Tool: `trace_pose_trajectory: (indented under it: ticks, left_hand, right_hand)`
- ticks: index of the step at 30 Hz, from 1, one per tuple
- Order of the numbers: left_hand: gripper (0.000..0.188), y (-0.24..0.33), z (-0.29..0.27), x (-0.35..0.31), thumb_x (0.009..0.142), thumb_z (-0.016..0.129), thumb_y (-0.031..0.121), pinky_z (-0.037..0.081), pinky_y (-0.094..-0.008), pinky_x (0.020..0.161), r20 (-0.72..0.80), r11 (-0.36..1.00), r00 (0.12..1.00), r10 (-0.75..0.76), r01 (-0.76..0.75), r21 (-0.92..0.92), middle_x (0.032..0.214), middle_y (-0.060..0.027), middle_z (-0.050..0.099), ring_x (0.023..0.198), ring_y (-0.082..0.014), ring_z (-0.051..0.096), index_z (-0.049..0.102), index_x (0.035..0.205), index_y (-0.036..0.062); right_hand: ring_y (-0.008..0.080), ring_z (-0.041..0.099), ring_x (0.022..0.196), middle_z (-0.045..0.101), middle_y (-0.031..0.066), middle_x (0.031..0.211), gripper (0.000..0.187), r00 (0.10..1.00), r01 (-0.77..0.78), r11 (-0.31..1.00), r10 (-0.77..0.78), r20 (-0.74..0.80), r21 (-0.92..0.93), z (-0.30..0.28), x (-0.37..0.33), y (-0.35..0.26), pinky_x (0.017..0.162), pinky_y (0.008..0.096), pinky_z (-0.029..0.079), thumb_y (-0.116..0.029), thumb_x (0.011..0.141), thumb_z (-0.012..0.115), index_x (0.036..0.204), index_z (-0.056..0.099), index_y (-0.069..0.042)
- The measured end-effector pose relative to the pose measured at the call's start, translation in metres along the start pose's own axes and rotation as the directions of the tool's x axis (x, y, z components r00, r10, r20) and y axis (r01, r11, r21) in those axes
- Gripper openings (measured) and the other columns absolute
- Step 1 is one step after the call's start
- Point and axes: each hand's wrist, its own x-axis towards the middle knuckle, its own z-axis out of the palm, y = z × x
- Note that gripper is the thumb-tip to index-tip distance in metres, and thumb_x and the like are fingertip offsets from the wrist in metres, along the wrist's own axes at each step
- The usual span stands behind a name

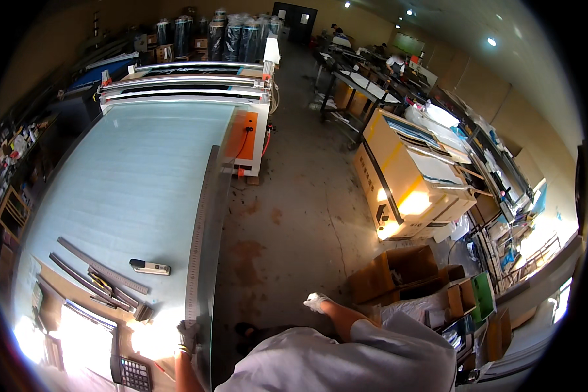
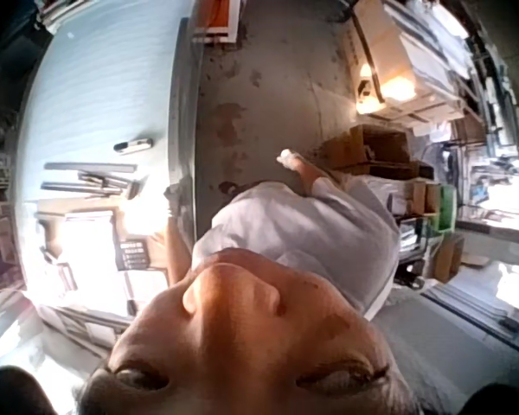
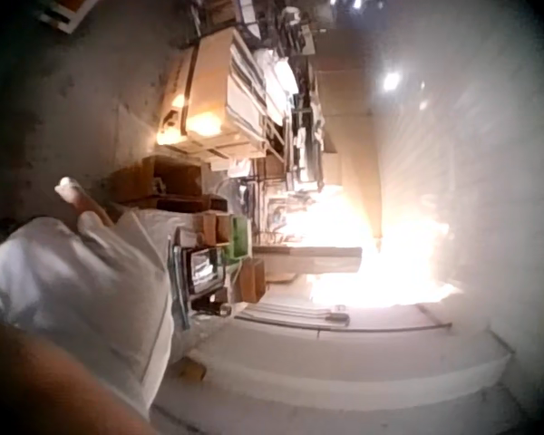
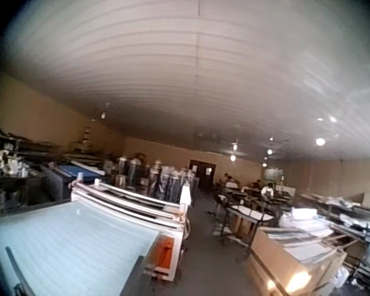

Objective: The person squats to inspect a stack of black panels on the floor, then walks to a desk to write on a notepad. They pick up a ruler and walk to a large cutting machine, where they operate the touchscreen and measure a large sheet of material on the table using the ruler.

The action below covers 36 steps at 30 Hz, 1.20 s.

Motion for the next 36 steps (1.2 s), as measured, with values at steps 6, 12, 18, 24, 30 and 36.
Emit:
trace_pose_trajectory:
  ticks: [6, 12, 18, 24, 30, 36]
  left_hand:
    - [0.028, -0.040, 0.005, 0.002, 0.076, 0.076, 0.018, 0.046, -0.0303, 0.055, -0.374, 0.990, 0.920, 0.117, -0.140, -0.034, 0.075, -0.0017, 0.058, 0.062, -0.0131, 0.052, 0.060, 0.090, 0.0000]
    - [0.040, -0.035, -0.029, -0.046, 0.079, 0.075, 0.030, 0.048, -0.0348, 0.056, -0.342, 0.975, 0.938, 0.049, 0.029, 0.221, 0.076, -0.0119, 0.063, 0.064, -0.0185, 0.058, 0.062, 0.097, -0.0027]
    - [0.046, -0.036, -0.029, -0.064, 0.083, 0.071, 0.048, 0.053, -0.0385, 0.078, -0.443, 0.849, 0.867, 0.229, 0.046, 0.527, 0.093, -0.0150, 0.073, 0.085, -0.0280, 0.070, 0.073, 0.100, 0.0063]
    - [0.049, 0.018, -0.009, -0.099, 0.081, 0.066, 0.056, 0.054, -0.0420, 0.080, -0.484, 0.831, 0.868, 0.108, 0.188, 0.524, 0.097, -0.0145, 0.072, 0.091, -0.0334, 0.069, 0.073, 0.100, 0.0115]
    - [0.044, 0.023, -0.002, -0.107, 0.083, 0.065, 0.052, 0.055, -0.0436, 0.080, -0.513, 0.850, 0.852, 0.104, 0.192, 0.491, 0.097, -0.0144, 0.072, 0.092, -0.0330, 0.069, 0.074, 0.098, 0.0115]
    - [0.051, 0.020, 0.011, -0.127, 0.080, 0.071, 0.046, 0.054, -0.0444, 0.077, -0.456, 0.800, 0.837, 0.303, 0.037, 0.599, 0.108, -0.0126, 0.068, 0.093, -0.0335, 0.068, 0.061, 0.120, 0.0159]
  right_hand:
    - [0.0353, 0.067, 0.084, 0.070, 0.0206, 0.091, 0.038, 0.981, 0.175, 0.982, -0.168, -0.096, 0.069, -0.019, 0.005, -0.065, 0.077, 0.0454, 0.052, -0.039, 0.085, 0.063, 0.094, 0.072, -0.004]
    - [0.0100, 0.042, 0.049, 0.048, -0.0023, 0.055, 0.024, 0.925, 0.357, 0.850, -0.378, -0.023, 0.387, -0.027, 0.016, -0.135, 0.045, 0.0304, 0.033, -0.024, 0.086, 0.067, 0.068, 0.059, -0.011]
    - [0.0155, 0.055, 0.066, 0.061, 0.0046, 0.072, 0.013, 0.800, 0.594, 0.774, -0.598, -0.056, 0.218, -0.021, -0.010, -0.254, 0.060, 0.0344, 0.047, -0.017, 0.087, 0.065, 0.081, 0.062, -0.005]
    - [0.0328, 0.061, 0.086, 0.061, 0.0148, 0.093, 0.025, 0.457, 0.858, 0.433, -0.889, 0.024, -0.278, -0.019, -0.069, -0.355, 0.077, 0.0435, 0.049, -0.022, 0.080, 0.077, 0.089, 0.059, -0.007]
    - [0.0347, 0.061, 0.089, 0.059, 0.0153, 0.094, 0.030, 0.467, 0.820, 0.339, -0.862, 0.197, -0.461, -0.019, -0.069, -0.382, 0.079, 0.0445, 0.049, -0.024, 0.077, 0.081, 0.086, 0.058, -0.007]
    - [0.0338, 0.060, 0.087, 0.060, 0.0143, 0.092, 0.030, 0.511, 0.828, 0.415, -0.835, 0.202, -0.378, -0.019, -0.061, -0.380, 0.078, 0.0439, 0.049, -0.023, 0.076, 0.081, 0.082, 0.058, -0.006]
